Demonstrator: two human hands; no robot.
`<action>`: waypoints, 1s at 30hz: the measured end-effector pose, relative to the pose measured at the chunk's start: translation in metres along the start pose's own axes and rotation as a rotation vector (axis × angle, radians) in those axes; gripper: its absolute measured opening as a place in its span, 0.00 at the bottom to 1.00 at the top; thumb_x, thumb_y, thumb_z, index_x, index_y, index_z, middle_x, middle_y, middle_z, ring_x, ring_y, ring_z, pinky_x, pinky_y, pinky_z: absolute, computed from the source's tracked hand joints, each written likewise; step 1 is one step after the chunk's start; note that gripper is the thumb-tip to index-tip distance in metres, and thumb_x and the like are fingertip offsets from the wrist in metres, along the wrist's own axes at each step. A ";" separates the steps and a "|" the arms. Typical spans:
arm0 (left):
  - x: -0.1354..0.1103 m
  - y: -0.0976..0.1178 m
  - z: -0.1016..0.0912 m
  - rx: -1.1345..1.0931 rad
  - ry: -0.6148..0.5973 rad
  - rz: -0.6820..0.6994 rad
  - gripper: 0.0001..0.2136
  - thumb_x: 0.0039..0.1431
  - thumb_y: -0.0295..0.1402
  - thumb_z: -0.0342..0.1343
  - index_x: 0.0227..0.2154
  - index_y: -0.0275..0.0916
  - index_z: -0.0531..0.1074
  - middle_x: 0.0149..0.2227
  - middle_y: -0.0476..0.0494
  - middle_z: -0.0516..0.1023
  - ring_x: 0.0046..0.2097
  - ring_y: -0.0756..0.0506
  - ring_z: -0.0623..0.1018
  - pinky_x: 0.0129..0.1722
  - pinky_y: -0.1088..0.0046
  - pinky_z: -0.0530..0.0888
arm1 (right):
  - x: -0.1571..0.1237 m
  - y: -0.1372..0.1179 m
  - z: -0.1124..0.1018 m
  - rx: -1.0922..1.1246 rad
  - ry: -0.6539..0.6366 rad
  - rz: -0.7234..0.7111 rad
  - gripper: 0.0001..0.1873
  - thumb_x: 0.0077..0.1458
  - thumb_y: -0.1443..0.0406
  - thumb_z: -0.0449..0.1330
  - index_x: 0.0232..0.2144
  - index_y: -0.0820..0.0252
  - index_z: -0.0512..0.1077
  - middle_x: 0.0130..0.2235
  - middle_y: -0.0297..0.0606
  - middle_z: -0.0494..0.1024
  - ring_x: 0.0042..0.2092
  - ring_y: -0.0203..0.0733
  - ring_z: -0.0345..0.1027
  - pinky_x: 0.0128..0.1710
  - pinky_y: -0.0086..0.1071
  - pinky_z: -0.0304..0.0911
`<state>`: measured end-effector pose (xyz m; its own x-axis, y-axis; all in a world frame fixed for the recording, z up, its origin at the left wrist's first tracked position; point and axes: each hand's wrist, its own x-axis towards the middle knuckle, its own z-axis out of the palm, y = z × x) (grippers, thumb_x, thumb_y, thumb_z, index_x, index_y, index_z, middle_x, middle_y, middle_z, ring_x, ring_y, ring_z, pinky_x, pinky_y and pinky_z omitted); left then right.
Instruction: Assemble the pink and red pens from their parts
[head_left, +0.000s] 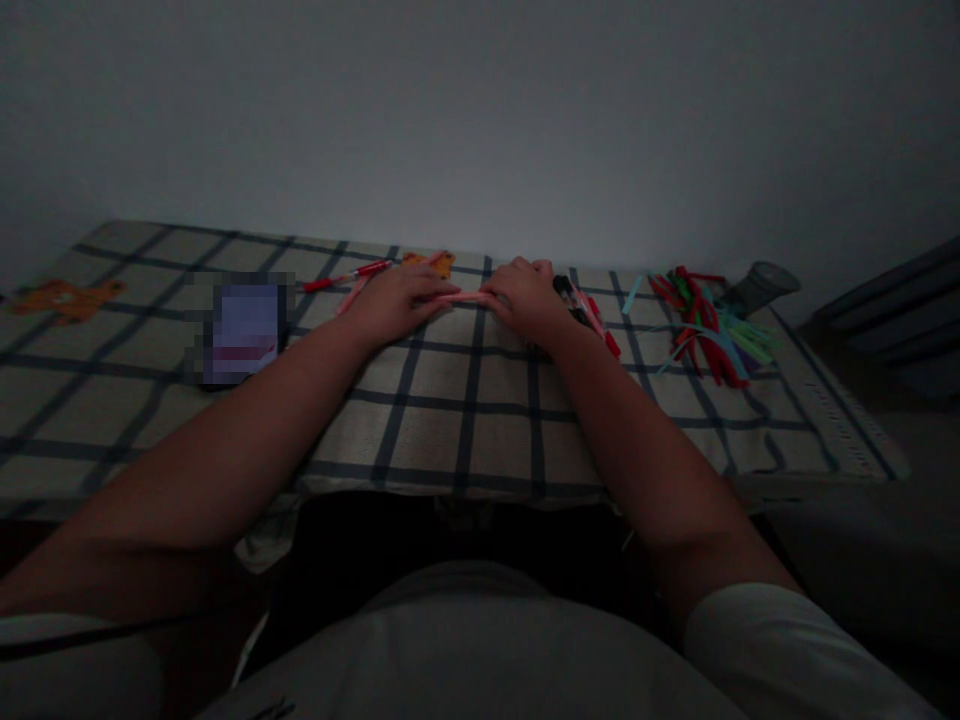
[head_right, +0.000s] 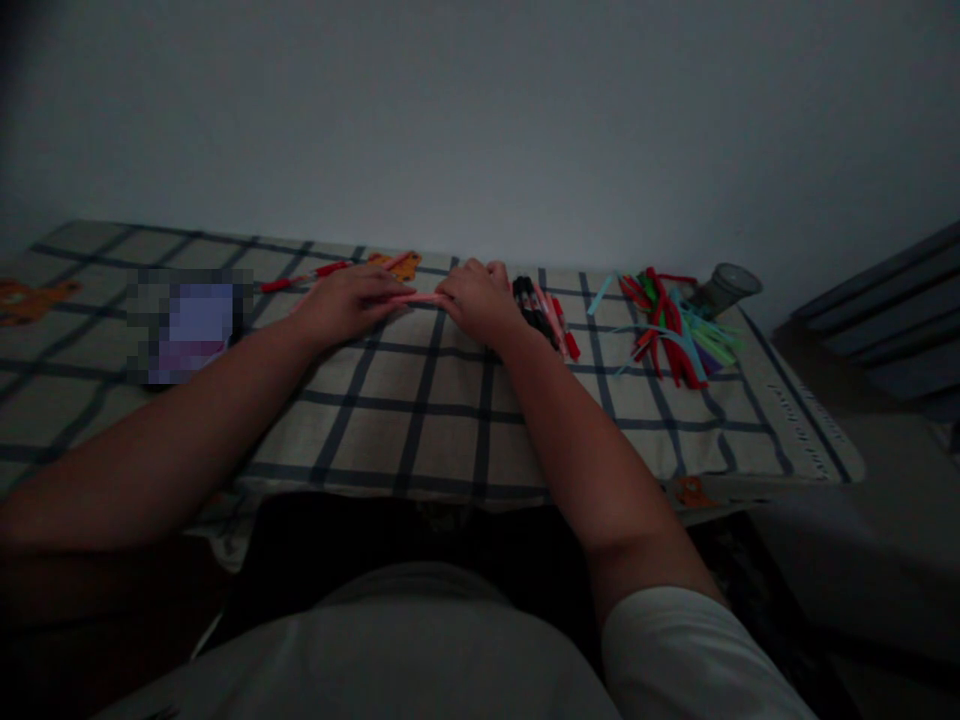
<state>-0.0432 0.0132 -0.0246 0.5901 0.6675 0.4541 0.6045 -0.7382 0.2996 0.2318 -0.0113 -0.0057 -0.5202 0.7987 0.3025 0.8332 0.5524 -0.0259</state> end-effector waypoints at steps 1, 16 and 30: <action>0.000 0.000 0.000 0.003 -0.001 0.004 0.19 0.77 0.46 0.58 0.59 0.45 0.88 0.60 0.37 0.88 0.67 0.35 0.82 0.70 0.52 0.76 | 0.000 -0.001 0.000 -0.008 -0.004 0.001 0.28 0.83 0.52 0.46 0.54 0.54 0.86 0.56 0.53 0.86 0.59 0.63 0.66 0.59 0.54 0.53; 0.002 0.005 -0.001 0.077 -0.015 -0.012 0.24 0.81 0.48 0.50 0.61 0.44 0.86 0.60 0.37 0.89 0.63 0.35 0.84 0.67 0.55 0.78 | -0.001 0.003 -0.006 0.067 0.052 0.052 0.20 0.80 0.56 0.53 0.58 0.55 0.82 0.55 0.51 0.85 0.56 0.61 0.68 0.59 0.51 0.54; 0.003 -0.001 0.001 0.056 -0.013 -0.022 0.22 0.79 0.46 0.55 0.61 0.43 0.87 0.58 0.37 0.89 0.62 0.36 0.84 0.66 0.57 0.77 | 0.001 0.006 0.001 0.051 0.030 0.029 0.27 0.82 0.52 0.48 0.54 0.56 0.84 0.54 0.54 0.86 0.58 0.62 0.68 0.61 0.54 0.55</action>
<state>-0.0415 0.0166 -0.0245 0.5830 0.6853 0.4365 0.6462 -0.7167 0.2622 0.2363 -0.0066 -0.0061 -0.4892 0.8075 0.3296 0.8368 0.5411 -0.0836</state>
